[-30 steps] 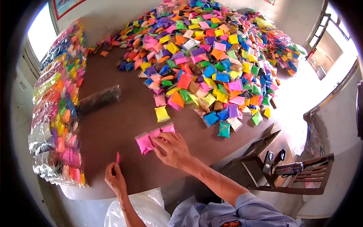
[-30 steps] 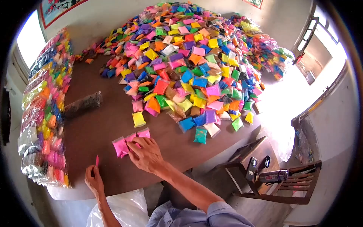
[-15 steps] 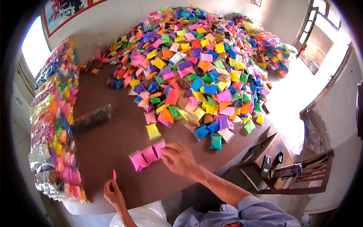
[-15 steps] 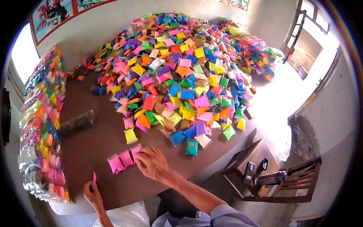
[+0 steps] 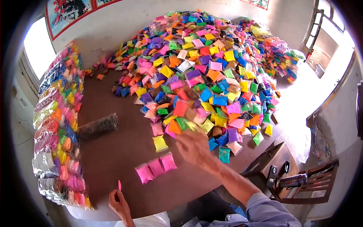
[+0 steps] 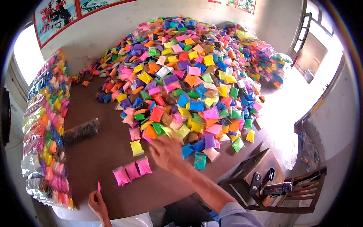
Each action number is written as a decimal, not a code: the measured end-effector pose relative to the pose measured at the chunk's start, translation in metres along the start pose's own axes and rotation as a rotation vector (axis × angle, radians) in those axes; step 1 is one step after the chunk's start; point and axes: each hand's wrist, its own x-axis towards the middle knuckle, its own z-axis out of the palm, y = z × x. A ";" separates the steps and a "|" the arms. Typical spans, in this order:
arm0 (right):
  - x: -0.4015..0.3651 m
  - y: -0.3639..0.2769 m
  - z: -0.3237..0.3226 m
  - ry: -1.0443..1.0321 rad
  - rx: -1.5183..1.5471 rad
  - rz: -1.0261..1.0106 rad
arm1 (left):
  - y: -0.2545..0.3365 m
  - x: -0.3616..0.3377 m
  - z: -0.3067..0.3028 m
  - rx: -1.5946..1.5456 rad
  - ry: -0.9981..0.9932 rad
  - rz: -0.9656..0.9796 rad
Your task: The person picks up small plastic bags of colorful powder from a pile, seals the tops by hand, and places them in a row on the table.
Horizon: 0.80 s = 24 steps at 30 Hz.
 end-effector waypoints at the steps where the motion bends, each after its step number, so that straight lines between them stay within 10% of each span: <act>1: 0.018 0.013 -0.005 -0.038 -0.028 0.027 | 0.000 0.000 0.000 0.009 0.001 0.006; 24: 0.176 0.162 0.020 0.050 -0.481 0.264 | 0.022 0.004 -0.011 0.152 -0.051 -0.016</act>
